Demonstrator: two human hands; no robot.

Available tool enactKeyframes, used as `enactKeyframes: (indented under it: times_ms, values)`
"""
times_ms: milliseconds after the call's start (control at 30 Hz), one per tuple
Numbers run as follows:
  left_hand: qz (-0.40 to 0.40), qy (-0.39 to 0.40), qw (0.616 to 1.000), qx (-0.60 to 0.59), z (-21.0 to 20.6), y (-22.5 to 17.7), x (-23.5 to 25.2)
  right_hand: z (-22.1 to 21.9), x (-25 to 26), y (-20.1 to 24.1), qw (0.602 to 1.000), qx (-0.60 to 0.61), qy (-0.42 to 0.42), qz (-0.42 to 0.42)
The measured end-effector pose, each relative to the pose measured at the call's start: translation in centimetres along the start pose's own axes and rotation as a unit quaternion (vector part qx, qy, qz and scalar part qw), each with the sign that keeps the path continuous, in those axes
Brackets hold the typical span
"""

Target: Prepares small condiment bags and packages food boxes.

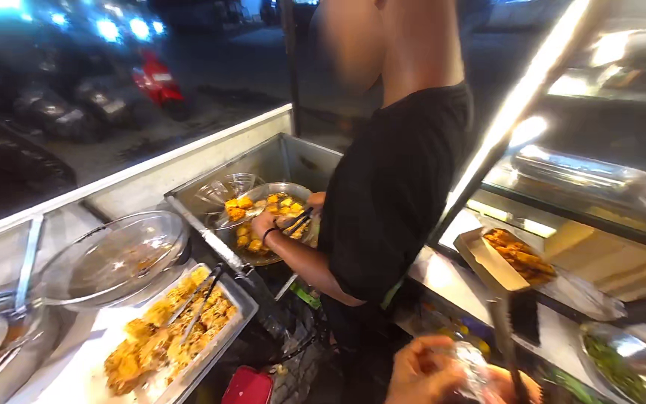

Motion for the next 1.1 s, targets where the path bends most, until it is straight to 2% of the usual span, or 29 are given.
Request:
enactKeyframes:
  times_ms: [100, 200, 300, 367, 467, 600, 700, 733, 900, 967, 1033, 1100]
  values:
    - [0.013, -0.011, 0.997, -0.081, 0.0, -0.3, 0.6, 0.2, -0.6, 0.6, 0.999, 0.016, -0.029, -0.023]
    - [0.112, 0.045, 0.986, -0.112, -1.3, 0.9, 0.3, 0.8, -0.9, 0.8, 0.994, 0.001, -0.100, -0.038]
    - [0.181, 0.030, 0.979, -0.087, -1.8, 2.1, 0.2, 1.6, -1.1, 0.3, 0.991, -0.057, -0.121, -0.004]
    - [0.171, 0.031, 0.982, -0.072, -1.8, 2.2, 0.9, 2.0, -1.2, -0.1, 0.990, -0.090, -0.105, 0.027]
    - [0.107, 0.047, 0.993, -0.021, -2.3, 1.8, 2.1, 2.7, -1.8, -0.9, 0.991, -0.092, -0.094, 0.026]
    - [-0.014, 0.098, 0.991, 0.088, -3.0, 1.8, 3.6, 3.7, -1.9, -1.4, 0.990, -0.007, -0.127, -0.060]
    - [-0.061, 0.133, 0.981, 0.128, -4.1, 2.1, 3.4, 3.4, -2.0, -1.8, 0.974, -0.069, -0.186, -0.111]
    - [-0.060, 0.139, 0.982, 0.116, -4.3, 2.3, 3.3, 3.2, -2.1, -2.1, 0.969, -0.064, -0.204, -0.124]
    - [0.041, 0.134, 0.989, 0.037, -4.3, 2.8, 3.9, 3.7, -2.8, -3.0, 0.922, 0.167, -0.269, -0.221]
    - [0.082, 0.153, 0.984, 0.032, -5.0, 3.0, 3.6, 3.9, -3.1, -3.0, 0.920, 0.187, -0.263, -0.221]
    - [0.105, 0.137, 0.985, 0.031, -5.8, 3.4, 3.3, 4.0, -3.2, -2.8, 0.921, 0.207, -0.256, -0.209]
    - [0.077, 0.114, 0.988, 0.070, -6.3, 3.8, 3.4, 4.2, -3.2, -2.7, 0.918, 0.232, -0.254, -0.199]
Point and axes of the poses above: each hand's wrist, its own x-axis towards the middle knuckle, its own z-axis out of the back of the hand, y = z × x, the point moved 7 cm from there along x, towards the middle knuckle, and after that the axes turned 5 degrees about -y, right-handed, at the moved point
